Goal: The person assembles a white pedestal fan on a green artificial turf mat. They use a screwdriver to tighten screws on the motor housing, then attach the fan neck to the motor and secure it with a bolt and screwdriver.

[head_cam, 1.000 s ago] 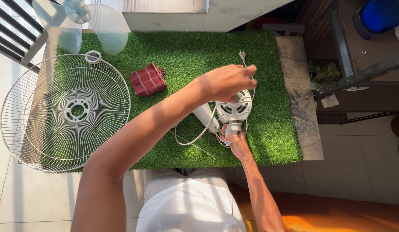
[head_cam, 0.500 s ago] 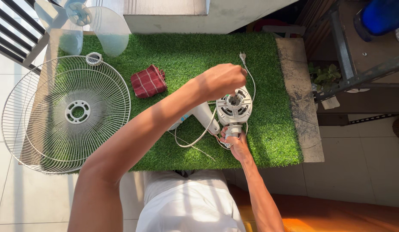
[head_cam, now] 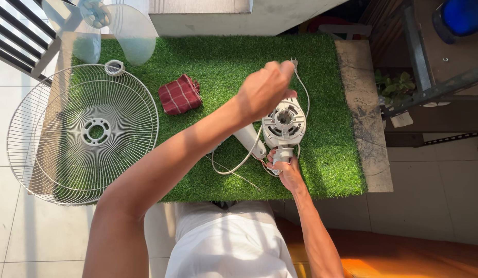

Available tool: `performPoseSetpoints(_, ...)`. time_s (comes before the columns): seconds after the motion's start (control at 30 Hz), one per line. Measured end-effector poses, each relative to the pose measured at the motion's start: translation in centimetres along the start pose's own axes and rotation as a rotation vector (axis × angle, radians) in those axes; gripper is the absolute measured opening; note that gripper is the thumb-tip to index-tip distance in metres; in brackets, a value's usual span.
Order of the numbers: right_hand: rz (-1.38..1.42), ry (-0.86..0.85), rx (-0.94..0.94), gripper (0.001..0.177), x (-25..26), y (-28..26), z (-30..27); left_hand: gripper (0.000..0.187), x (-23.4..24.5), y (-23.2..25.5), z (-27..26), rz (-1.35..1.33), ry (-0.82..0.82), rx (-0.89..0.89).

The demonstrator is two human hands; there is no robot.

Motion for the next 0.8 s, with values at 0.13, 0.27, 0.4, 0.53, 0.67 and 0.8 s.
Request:
performPoseSetpoints(0.13, -0.004, 0.01, -0.004, 0.049, 0.1, 0.1, 0.0, 0.042, -1.0, -1.9, 0.7, 0.116, -0.152, 0.069)
performPoseSetpoints(0.27, 0.009, -0.003, -0.003, 0.047, 0.1, 0.1, -0.1, 0.029, -1.4, -1.1, 0.2, 0.03, -0.235, -0.207)
performPoseSetpoints(0.4, 0.01, -0.018, 0.009, 0.047, 0.0, 0.0, -0.1, 0.011, -0.6, 0.7, -0.8, -0.069, -0.203, -0.502)
performPoseSetpoints(0.53, -0.001, 0.011, -0.001, 0.046, 0.0, 0.0, -0.2, 0.03, -0.1, 0.3, -0.7, -0.17, -0.136, -0.421)
performPoseSetpoints(0.67, 0.001, 0.011, 0.011, 0.049, 0.0, -0.2, -0.2, 0.033, -1.5, 0.3, -0.8, -0.059, -0.116, -0.242)
performPoseSetpoints(0.8, -0.003, 0.004, 0.012, 0.05, 0.0, -0.4, -0.1, 0.038, -2.7, -0.7, -0.7, 0.083, -0.135, -0.031)
Point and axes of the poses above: each hand's wrist, its own z-axis towards the middle knuckle, its own x-axis out of the back of the hand, y = z × x, the point moved 8 cm from there along z, towards the middle knuckle, and after that the axes turned 7 degrees about -x, right-handed, at the moved point
